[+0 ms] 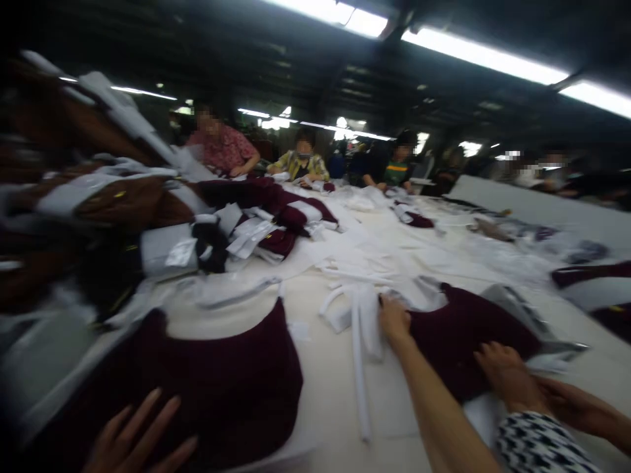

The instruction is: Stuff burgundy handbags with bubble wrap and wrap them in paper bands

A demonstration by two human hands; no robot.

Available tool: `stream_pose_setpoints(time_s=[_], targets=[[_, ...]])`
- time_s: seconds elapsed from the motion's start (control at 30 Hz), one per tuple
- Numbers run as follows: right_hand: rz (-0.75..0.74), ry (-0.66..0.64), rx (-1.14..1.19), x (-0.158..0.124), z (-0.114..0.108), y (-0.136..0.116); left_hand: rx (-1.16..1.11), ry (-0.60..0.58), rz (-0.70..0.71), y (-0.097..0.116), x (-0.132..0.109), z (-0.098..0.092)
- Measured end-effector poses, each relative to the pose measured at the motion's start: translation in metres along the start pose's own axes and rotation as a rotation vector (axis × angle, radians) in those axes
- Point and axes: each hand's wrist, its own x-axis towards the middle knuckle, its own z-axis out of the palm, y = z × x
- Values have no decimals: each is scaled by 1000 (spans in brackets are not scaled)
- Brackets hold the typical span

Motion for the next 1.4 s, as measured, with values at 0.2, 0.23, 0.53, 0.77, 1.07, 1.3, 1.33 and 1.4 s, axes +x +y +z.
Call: stream_pose_setpoints(time_s=[0.2, 0.23, 0.53, 0.77, 1.07, 1.3, 1.33, 1.4], targets=[[-507, 250, 405, -80, -30, -87, -15, 82, 4, 7, -26, 1], [-607, 247, 486, -108, -36, -105, -5, 68, -1, 8, -26, 2], [-1085, 153, 263, -265, -13, -183, 11, -17, 58, 0, -21, -20], [-1021, 317, 76, -252, -13, -198, -84, -179, 68, -21, -3, -34], [-1195, 349, 242, -243, -7, -199, 31, 34, -53, 0, -18, -20], [-1116, 447, 340, -242, -4, -203, 124, 149, -70, 3, -13, -20], [-1104, 453, 347, -240, -7, -204, 133, 150, -73, 1, -11, -24], [-1088, 460, 353, -237, -12, -206, 144, 147, -78, -3, -8, -33]])
